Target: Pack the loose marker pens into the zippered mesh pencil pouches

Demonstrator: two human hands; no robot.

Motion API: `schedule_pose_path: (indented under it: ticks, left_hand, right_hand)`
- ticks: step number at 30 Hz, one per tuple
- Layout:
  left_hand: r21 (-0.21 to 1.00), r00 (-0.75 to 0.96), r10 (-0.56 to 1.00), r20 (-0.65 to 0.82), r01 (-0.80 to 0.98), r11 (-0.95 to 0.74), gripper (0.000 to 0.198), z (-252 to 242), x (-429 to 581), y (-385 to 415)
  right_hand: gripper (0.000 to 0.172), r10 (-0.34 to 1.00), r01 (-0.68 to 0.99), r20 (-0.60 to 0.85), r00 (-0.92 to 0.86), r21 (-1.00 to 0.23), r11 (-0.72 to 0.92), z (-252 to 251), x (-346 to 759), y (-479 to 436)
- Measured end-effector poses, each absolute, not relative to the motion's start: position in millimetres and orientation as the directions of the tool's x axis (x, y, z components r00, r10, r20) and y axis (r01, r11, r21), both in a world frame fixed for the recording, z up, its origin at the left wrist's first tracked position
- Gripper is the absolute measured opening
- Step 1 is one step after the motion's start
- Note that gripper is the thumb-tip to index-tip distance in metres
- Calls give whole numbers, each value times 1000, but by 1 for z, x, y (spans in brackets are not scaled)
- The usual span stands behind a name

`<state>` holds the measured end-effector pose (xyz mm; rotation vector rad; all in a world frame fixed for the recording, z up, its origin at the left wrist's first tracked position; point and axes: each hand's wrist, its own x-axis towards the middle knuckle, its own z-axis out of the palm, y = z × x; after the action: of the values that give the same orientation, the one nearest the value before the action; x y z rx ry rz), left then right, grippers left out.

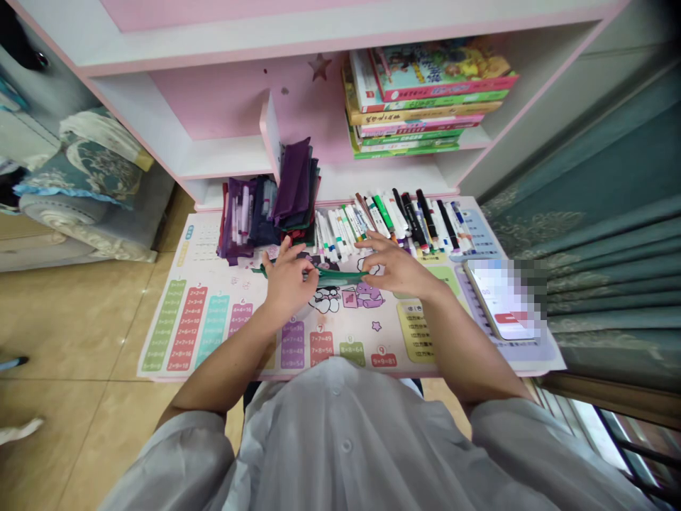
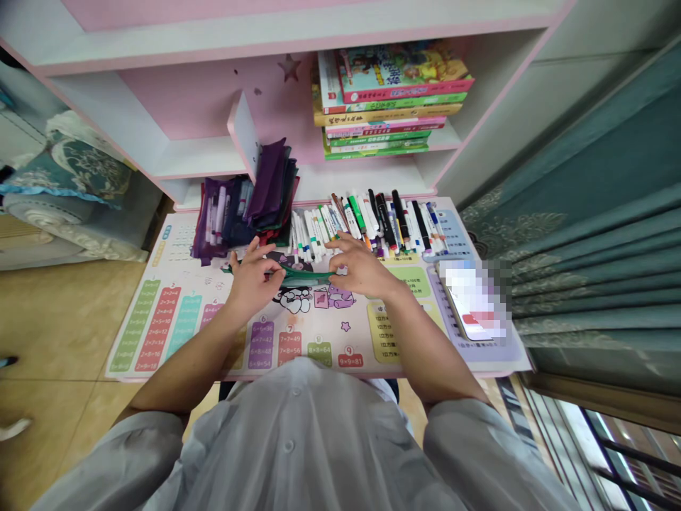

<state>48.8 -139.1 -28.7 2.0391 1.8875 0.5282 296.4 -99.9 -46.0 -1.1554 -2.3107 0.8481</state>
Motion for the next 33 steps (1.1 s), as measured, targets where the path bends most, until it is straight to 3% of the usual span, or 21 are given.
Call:
schedule_pose_path:
  ticks: [33]
  left_hand:
    - [433,29,998,51,900,-48,18,-24,40,-137]
  right_hand:
    - [11,832,591,72,-551,-669,450,-45,298,-99]
